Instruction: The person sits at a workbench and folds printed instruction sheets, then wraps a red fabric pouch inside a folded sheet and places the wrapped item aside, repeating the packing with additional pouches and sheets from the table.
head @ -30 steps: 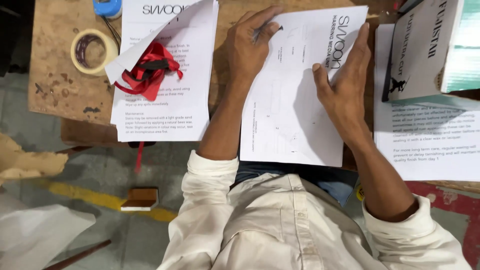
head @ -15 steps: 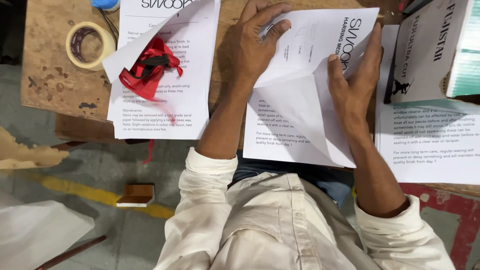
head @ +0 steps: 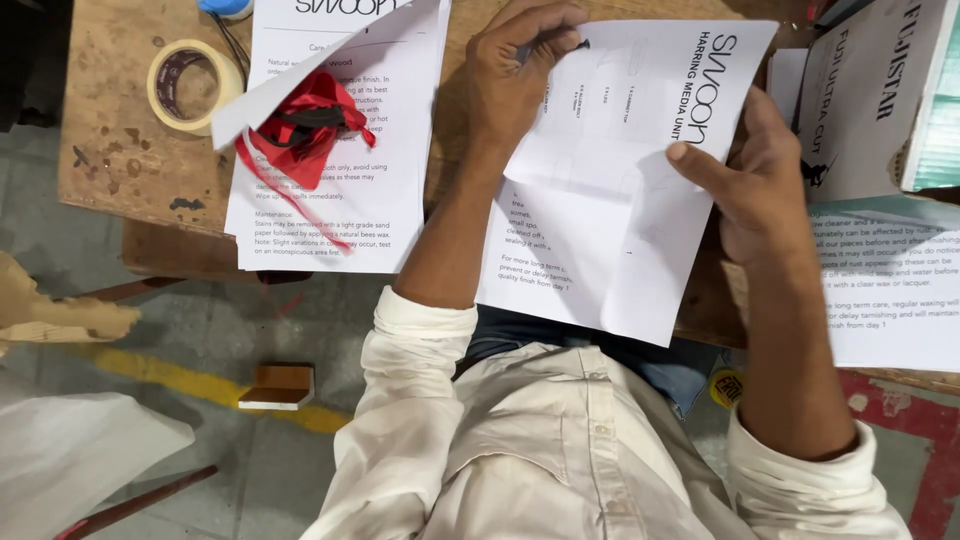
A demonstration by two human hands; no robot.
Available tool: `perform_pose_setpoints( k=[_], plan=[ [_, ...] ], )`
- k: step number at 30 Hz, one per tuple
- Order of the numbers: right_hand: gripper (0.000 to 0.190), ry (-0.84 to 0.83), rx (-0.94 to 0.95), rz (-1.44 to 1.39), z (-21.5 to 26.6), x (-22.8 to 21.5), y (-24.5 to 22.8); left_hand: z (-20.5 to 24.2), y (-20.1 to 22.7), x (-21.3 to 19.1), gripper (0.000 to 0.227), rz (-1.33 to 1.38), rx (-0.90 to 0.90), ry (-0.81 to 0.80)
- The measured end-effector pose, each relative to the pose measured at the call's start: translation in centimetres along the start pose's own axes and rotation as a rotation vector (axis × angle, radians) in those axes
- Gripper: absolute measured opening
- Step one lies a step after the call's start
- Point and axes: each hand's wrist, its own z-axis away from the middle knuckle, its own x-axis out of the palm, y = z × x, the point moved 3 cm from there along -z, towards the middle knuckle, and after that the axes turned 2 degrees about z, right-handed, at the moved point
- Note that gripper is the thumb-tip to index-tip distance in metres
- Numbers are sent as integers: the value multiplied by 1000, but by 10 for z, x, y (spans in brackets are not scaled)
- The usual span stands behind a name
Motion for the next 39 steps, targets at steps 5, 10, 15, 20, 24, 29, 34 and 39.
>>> perform_pose_setpoints(
  k=[5, 10, 15, 20, 24, 29, 34, 39],
  plan=[
    [41, -35, 135, -266, 5, -7, 27, 10, -5, -1, 37, -78, -20, -16],
    [18, 116, 27, -207, -1, -8, 47, 26, 6, -16, 90, -428, -239, -55],
    [21, 195, 26, -330, -1, -11, 61, 43, 53, -11, 56, -491, -571, -271],
    [15, 177, 13, -318, 8, -9, 44, 51, 42, -10, 19, -518, -564, -204],
    [14, 76, 47, -433, 16, -15, 35, 54, 26, -16, 10, -535, -254, -130],
    [38, 88, 270, -356, 34, -9, 9, 49, 61, -4, 14, -433, -142, -130],
    [25, -91, -35, -256, 46, -19, 56, 56, 63, -3, 5, -383, -255, -105],
    [28, 39, -251, 191, 67, -11, 33, 51, 50, -9, 23, -310, -62, -142]
  ],
)
